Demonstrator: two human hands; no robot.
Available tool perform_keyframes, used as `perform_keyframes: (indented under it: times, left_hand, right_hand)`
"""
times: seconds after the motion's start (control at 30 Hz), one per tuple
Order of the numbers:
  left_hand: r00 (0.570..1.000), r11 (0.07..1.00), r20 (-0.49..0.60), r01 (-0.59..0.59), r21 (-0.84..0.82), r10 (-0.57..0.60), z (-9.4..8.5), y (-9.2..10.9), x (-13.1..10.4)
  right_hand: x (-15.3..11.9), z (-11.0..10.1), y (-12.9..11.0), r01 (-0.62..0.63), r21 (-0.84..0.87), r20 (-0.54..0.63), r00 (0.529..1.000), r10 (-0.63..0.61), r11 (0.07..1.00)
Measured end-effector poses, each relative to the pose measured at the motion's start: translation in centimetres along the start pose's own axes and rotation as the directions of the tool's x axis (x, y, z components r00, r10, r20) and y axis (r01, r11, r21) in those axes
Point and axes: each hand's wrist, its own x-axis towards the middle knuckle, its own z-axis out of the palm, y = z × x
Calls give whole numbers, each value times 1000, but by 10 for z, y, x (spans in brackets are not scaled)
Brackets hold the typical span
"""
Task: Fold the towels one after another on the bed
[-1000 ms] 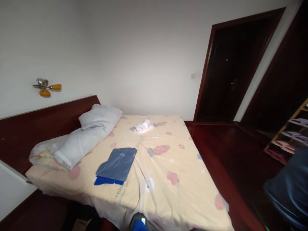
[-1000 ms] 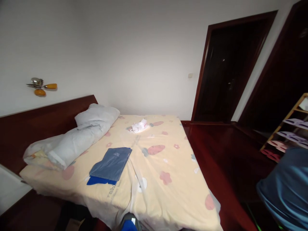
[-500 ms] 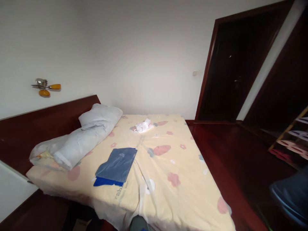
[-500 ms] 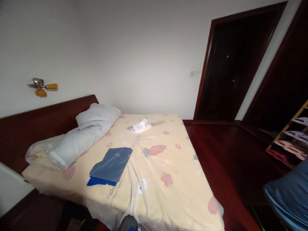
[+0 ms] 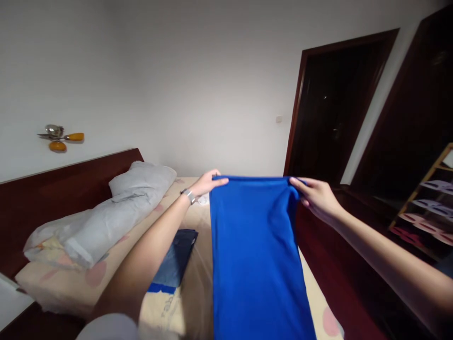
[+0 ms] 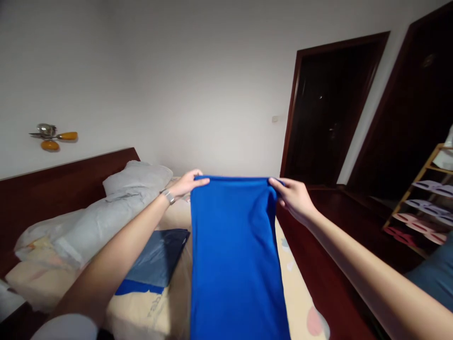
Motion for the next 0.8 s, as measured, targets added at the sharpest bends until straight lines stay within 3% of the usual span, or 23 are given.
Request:
perform_keyframes:
  times: [0.07, 0.17, 0.23, 0.27, 0.33, 0.37, 0.43, 0.5, 0.53, 0.6, 0.7, 0.8]
  left_hand:
    - [965, 993, -242, -84, 81, 101, -7, 10, 52]
    - [793, 941, -518, -207, 267, 321, -13, 39, 95]
    - [691, 894, -572, -287, 345, 442, -13, 59, 100]
    - [662, 871, -570, -325, 368, 488, -12, 65, 96]
    - [643, 840, -543, -373, 394, 541, -8, 68, 82]
    - [654, 836, -524, -384, 393, 546, -5, 63, 72]
    - [705, 850, -480, -387, 357, 522, 6, 39, 50]
    - [789, 890, -416, -364, 276, 452, 25, -2, 23]
    - [841, 920, -381, -319, 226, 385, 37, -26, 7]
    - [950, 985, -282, -94, 146, 133, 68, -80, -32]
    - [983, 983, -179, 79, 166, -49, 124, -160, -103]
    - [966, 937, -51, 258, 237, -253, 179, -230, -177]
  right_hand:
    - [48, 10, -21, 113, -3, -108, 988, -113, 994]
    - [95, 16, -63, 286, -25, -291, 915, -281, 958]
    - [102, 13, -88, 349, 39, -345, 884, -316, 936]
    - [100, 10, -95, 374, 65, -346, 878, -331, 925]
    - [86, 2, -96, 405, 75, -312, 878, -364, 911]
    - [76, -1, -89, 406, 54, -287, 881, -375, 912]
    - [52, -7, -60, 364, -10, -240, 903, -356, 931]
    - [22, -11, -14, 273, -90, -205, 936, -286, 958]
    - [6, -11, 13, 230, -115, -184, 951, -249, 966]
    - [-31, -9, 72, 132, -190, -112, 982, -155, 973]
    - [-95, 4, 159, 30, -295, 68, 998, -10, 955]
    - [-162, 28, 229, -16, -360, 219, 970, 101, 933]
